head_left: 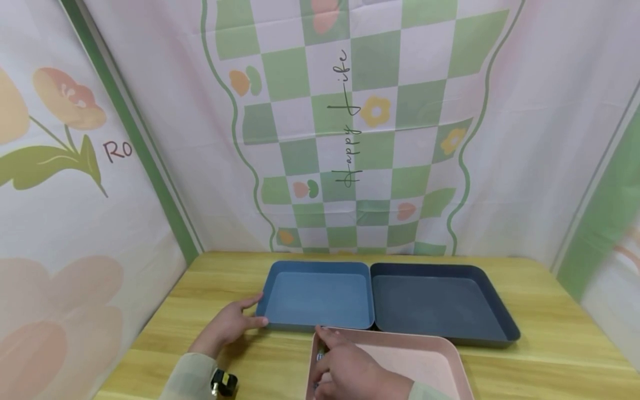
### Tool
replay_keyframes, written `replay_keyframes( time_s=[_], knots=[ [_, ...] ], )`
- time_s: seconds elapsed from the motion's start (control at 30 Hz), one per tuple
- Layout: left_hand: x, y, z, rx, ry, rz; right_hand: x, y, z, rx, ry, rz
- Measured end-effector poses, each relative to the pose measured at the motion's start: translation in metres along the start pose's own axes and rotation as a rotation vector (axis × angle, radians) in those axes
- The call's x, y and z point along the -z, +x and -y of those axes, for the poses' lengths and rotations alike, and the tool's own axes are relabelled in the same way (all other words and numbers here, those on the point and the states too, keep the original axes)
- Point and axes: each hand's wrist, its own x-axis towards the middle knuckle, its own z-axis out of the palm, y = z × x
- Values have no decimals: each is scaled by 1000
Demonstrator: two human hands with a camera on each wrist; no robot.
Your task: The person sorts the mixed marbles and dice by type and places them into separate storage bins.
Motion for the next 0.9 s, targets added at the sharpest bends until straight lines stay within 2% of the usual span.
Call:
replay_keyframes(
  time_s=[0.17,0.43,0.67,0.9],
  knots=[
    [0,0,-1,6,1,0,4,-1,-3,11,43,1],
    [-1,1,0,2,10,-3,20,-2,-2,-39,118,-32],
    [0,1,1,8,9,-1,44,-5,5,-53,55,-149],
    [0,0,0,2,13,-2,80,-19,1,-147,57,-260]
  ],
)
